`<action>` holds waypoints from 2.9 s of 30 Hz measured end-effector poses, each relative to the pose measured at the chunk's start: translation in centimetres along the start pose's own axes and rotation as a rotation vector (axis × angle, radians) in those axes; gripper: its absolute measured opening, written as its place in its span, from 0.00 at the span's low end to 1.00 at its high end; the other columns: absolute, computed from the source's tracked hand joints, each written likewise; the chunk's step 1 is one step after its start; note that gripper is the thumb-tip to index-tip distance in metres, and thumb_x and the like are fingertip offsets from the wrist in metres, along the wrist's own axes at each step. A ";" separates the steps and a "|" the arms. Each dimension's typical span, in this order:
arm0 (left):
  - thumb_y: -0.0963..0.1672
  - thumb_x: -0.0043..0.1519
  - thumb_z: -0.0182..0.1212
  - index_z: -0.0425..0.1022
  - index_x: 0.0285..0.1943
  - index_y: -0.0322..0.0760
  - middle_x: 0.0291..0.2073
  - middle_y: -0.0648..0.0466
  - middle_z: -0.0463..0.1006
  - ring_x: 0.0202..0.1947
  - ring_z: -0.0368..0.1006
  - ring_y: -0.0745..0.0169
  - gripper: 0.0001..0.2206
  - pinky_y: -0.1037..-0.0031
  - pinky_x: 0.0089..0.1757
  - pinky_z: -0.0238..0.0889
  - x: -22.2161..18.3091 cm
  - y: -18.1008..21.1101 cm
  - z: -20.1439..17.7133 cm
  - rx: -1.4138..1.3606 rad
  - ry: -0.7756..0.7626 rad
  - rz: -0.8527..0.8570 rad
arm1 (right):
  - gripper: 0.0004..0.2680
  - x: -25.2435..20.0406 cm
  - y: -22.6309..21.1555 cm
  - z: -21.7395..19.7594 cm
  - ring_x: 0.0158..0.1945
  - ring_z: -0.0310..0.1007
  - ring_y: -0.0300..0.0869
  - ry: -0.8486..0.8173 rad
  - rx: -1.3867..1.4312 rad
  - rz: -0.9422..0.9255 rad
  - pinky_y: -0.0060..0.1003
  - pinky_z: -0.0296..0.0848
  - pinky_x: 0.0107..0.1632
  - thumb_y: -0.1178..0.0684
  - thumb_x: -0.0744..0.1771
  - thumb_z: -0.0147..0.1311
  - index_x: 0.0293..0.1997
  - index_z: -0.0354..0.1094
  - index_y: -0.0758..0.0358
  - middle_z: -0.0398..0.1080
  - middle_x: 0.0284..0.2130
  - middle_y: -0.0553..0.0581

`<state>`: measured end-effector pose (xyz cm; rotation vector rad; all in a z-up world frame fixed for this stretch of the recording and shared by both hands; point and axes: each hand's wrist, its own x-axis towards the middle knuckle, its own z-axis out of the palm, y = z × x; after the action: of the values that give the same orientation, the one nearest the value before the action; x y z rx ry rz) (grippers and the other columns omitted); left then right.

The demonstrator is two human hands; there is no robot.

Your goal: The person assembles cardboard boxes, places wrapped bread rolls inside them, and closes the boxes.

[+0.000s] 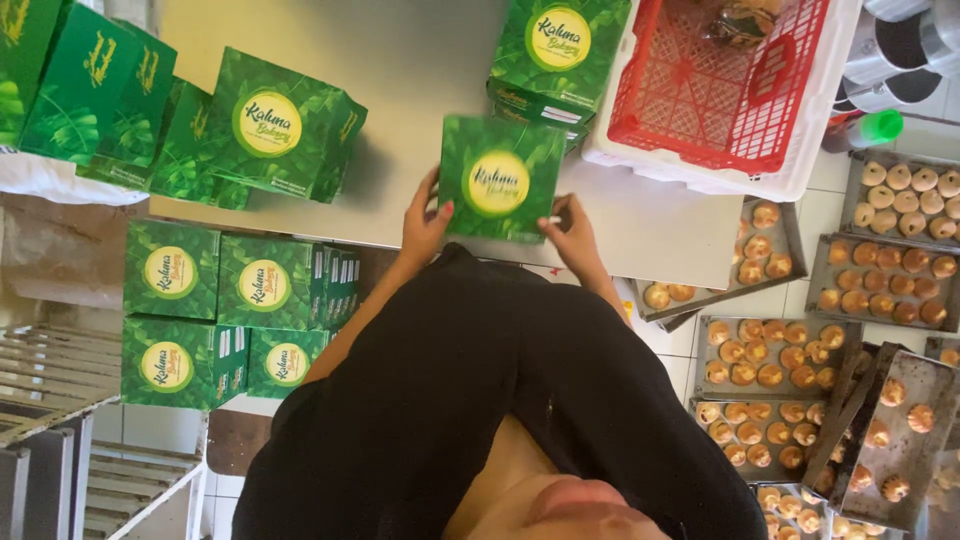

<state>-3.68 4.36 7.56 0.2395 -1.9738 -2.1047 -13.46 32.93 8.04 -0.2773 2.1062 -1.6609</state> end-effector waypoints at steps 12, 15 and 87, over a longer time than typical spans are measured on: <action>0.53 0.71 0.57 0.59 0.76 0.30 0.67 0.41 0.72 0.68 0.67 0.51 0.30 0.67 0.64 0.60 21.9 0.7 3.5 -0.133 0.015 0.123 | 0.08 7.0 -0.7 -3.2 0.47 0.76 0.41 0.246 0.172 -0.155 0.36 0.75 0.46 0.49 0.72 0.47 0.52 0.67 0.61 0.73 0.45 0.54; 0.55 0.72 0.52 0.66 0.71 0.33 0.62 0.43 0.77 0.64 0.72 0.53 0.27 0.68 0.61 0.63 23.9 1.1 4.3 0.125 0.079 0.179 | 0.08 7.0 4.4 -2.3 0.43 0.75 0.41 0.053 0.143 0.021 0.36 0.75 0.43 0.50 0.70 0.49 0.49 0.68 0.62 0.75 0.43 0.54; 0.47 0.57 0.59 0.62 0.70 0.36 0.64 0.47 0.66 0.62 0.67 0.50 0.30 0.55 0.58 0.70 -9.1 -20.4 8.0 0.440 0.651 -0.311 | 0.07 11.6 12.8 -3.1 0.33 0.70 0.38 -0.576 -0.144 0.303 0.33 0.72 0.38 0.57 0.66 0.52 0.43 0.74 0.67 0.75 0.34 0.54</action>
<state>1.42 15.80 -12.59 1.2060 -2.0130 -1.4155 -23.73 34.11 -6.21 -0.4021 1.7247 -1.0915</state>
